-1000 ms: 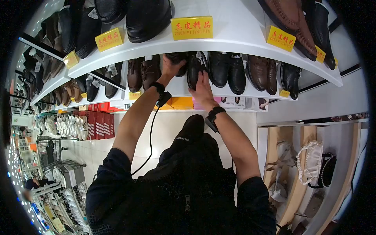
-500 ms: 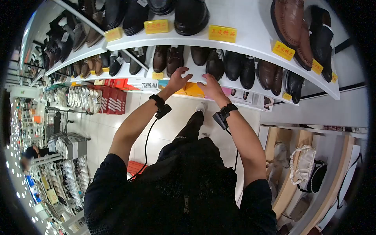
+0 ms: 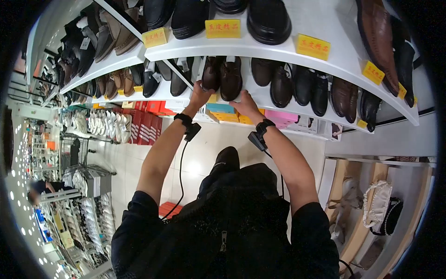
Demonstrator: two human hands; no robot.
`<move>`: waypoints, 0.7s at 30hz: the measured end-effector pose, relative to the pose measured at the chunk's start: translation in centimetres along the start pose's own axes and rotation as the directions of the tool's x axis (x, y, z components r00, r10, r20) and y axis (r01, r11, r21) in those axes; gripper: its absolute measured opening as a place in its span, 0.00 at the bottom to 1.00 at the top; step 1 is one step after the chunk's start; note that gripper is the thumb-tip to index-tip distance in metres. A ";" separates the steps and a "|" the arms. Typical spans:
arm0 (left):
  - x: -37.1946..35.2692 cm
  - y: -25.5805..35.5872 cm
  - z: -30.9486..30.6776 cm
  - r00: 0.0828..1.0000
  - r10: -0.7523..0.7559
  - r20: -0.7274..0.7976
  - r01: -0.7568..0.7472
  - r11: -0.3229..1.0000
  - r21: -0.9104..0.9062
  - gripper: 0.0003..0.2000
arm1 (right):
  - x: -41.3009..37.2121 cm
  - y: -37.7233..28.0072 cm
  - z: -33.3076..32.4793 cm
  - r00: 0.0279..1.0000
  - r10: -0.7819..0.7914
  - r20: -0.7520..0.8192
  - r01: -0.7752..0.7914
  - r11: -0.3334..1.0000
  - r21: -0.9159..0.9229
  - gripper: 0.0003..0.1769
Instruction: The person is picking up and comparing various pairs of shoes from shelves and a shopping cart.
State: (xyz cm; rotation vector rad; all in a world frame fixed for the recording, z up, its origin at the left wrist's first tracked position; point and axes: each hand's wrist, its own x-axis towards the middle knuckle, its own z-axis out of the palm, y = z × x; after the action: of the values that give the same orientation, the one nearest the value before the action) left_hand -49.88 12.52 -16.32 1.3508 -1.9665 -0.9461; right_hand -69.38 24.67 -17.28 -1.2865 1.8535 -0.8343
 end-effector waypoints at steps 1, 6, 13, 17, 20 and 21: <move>1.4 -1.3 0.6 1.000 -0.018 0.012 0.019 0.998 -0.052 0.40 | 1.0 -0.4 0.9 0.998 0.039 -0.055 -0.042 0.998 -0.048 0.52; 4.8 -2.2 1.8 0.996 0.084 0.031 -0.088 0.987 0.136 0.51 | 4.0 -2.5 3.8 0.954 0.007 -0.299 -0.016 1.000 -0.027 0.60; 7.8 -1.2 3.0 0.993 -0.055 0.102 0.033 0.979 0.201 0.60 | 5.2 -2.7 5.5 0.921 0.083 -0.381 -0.137 0.984 -0.115 0.67; 8.4 -1.9 2.8 0.991 -0.057 0.124 0.044 0.994 0.103 0.58 | 5.9 -1.1 7.2 0.862 -0.023 -0.506 -0.049 0.991 -0.127 0.68; 8.8 -1.8 3.2 0.995 -0.046 0.089 0.043 0.999 0.034 0.55 | 5.8 -0.7 6.8 0.848 -0.067 -0.526 0.019 0.995 -0.096 0.67; 9.4 -2.7 3.4 0.996 0.003 0.090 0.000 0.999 -0.038 0.53 | 5.5 -0.9 6.0 0.869 -0.036 -0.493 0.044 0.999 0.006 0.66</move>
State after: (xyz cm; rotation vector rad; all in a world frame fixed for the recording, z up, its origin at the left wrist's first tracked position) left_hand -54.11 3.75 -19.92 1.3064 -2.0053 -1.0556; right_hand -65.25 18.56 -20.79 -1.1747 2.2078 -1.2948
